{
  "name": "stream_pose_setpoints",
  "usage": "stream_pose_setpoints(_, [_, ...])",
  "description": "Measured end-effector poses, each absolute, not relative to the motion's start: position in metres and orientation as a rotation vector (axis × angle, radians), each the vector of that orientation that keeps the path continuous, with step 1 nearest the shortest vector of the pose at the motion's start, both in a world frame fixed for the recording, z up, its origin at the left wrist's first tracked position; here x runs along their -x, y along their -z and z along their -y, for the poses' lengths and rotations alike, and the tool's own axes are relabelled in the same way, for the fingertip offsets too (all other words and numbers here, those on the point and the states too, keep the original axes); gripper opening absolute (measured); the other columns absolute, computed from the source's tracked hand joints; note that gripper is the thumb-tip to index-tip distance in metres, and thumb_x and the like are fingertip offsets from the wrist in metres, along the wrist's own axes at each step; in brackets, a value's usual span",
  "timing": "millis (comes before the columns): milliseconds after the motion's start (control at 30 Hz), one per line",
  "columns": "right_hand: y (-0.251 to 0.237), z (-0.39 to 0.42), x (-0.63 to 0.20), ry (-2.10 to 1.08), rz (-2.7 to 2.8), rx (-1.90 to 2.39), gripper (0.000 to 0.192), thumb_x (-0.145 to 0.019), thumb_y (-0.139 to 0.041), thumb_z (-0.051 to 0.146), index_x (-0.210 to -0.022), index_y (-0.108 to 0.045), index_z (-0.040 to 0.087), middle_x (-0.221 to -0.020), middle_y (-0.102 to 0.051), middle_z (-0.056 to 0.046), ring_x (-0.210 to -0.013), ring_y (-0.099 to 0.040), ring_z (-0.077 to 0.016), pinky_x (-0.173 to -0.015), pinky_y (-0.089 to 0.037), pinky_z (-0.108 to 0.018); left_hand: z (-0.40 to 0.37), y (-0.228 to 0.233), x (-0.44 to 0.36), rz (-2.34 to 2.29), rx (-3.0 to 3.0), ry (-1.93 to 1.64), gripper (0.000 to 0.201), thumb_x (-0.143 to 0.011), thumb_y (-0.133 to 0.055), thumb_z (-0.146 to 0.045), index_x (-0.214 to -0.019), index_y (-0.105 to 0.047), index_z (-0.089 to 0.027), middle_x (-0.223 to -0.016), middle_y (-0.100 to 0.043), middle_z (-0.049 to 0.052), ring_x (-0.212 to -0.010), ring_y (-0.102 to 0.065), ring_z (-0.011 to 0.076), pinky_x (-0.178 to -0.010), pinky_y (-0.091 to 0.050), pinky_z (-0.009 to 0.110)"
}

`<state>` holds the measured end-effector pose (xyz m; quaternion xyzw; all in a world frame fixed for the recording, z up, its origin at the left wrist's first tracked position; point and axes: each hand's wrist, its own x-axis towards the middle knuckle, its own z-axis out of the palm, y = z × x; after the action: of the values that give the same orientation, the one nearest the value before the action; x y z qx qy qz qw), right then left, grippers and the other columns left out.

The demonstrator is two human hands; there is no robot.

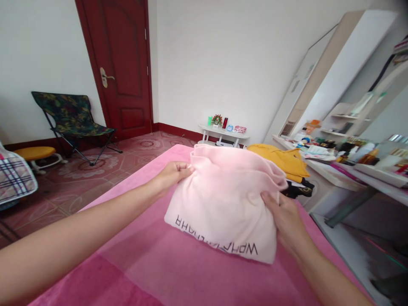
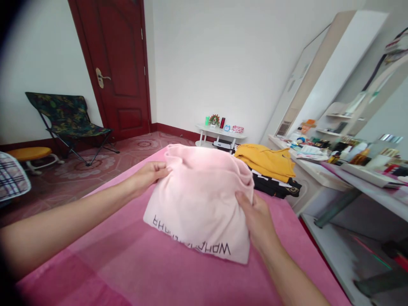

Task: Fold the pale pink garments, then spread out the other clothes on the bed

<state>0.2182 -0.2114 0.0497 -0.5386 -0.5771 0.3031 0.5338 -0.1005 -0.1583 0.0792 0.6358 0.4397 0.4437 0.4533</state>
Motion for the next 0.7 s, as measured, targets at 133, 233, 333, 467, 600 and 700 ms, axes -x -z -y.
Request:
stream_pose_setpoints(133, [-0.024, 0.131, -0.224, -0.438, 1.364, 1.688, 0.049, -0.078, -0.054, 0.046, -0.112, -0.060, 0.012, -0.097, -0.069, -0.011, -0.086, -0.066, -0.0240, -0.075, -0.052, -0.035, 0.078, -0.044, 0.058, -1.649, -1.649, -1.083, 0.019, -0.083, -0.057, -0.031, -0.080, -0.062, -0.013, -0.074, -0.064, 0.005, -0.068, -0.061, 0.0173, -0.063, -0.047, 0.027])
stream_pose_setpoints(233, [0.016, 0.109, -0.235, -0.258, 1.352, 1.937, 0.045, -0.080, -0.048, 0.042, -0.113, -0.061, 0.014, -0.103, -0.067, -0.015, -0.093, -0.063, -0.0293, -0.081, -0.047, -0.044, 0.055, 0.001, 0.040, -1.763, -1.733, -1.095, 0.009, -0.079, -0.059, -0.020, -0.084, -0.062, -0.014, -0.086, -0.063, 0.008, -0.087, -0.060, 0.0230, -0.077, -0.045, 0.033])
stream_pose_setpoints(333, [0.039, 0.107, -0.241, -0.153, 1.385, 2.014, 0.046, -0.085, -0.039, 0.047, -0.115, -0.060, 0.019, -0.108, -0.065, -0.013, -0.096, -0.061, -0.0288, -0.081, -0.046, -0.042, 0.048, 0.033, 0.039, -1.830, -1.823, -1.120, 0.016, -0.084, -0.050, -0.020, -0.091, -0.064, -0.016, -0.099, -0.060, 0.010, -0.101, -0.055, 0.0250, -0.087, -0.041, 0.036])
stream_pose_setpoints(467, [0.040, 0.107, -0.242, -0.087, 1.285, 1.988, 0.065, -0.084, -0.032, 0.062, -0.120, -0.056, 0.014, -0.122, -0.057, -0.017, -0.104, -0.058, -0.0310, -0.085, -0.046, -0.043, 0.041, 0.044, 0.044, -1.930, -1.842, -1.154, 0.031, -0.089, -0.045, -0.034, -0.106, -0.060, -0.014, -0.111, -0.057, 0.014, -0.111, -0.051, 0.0262, -0.096, -0.037, 0.037])
stream_pose_setpoints(600, [0.036, 0.102, -0.239, -0.194, 1.277, 2.047, 0.083, -0.075, -0.044, 0.070, -0.135, -0.042, 0.013, -0.125, -0.056, -0.019, -0.111, -0.055, -0.0363, -0.089, -0.044, -0.051, 0.041, 0.042, 0.041, -1.951, -1.855, -1.154, 0.056, -0.084, -0.046, -0.058, -0.116, -0.054, -0.012, -0.108, -0.061, 0.017, -0.108, -0.055, 0.0298, -0.094, -0.039, 0.040])
stream_pose_setpoints(700, [0.034, 0.098, -0.235, -0.448, 1.255, 1.876, 0.079, -0.064, -0.066, 0.058, -0.127, -0.051, 0.014, -0.114, -0.064, -0.017, -0.105, -0.060, -0.0347, -0.084, -0.048, -0.047, 0.042, 0.040, 0.035, -1.860, -1.800, -1.108, 0.071, -0.073, -0.063, -0.058, -0.125, -0.046, -0.014, -0.111, -0.061, 0.016, -0.108, -0.057, 0.0317, -0.092, -0.042, 0.041])
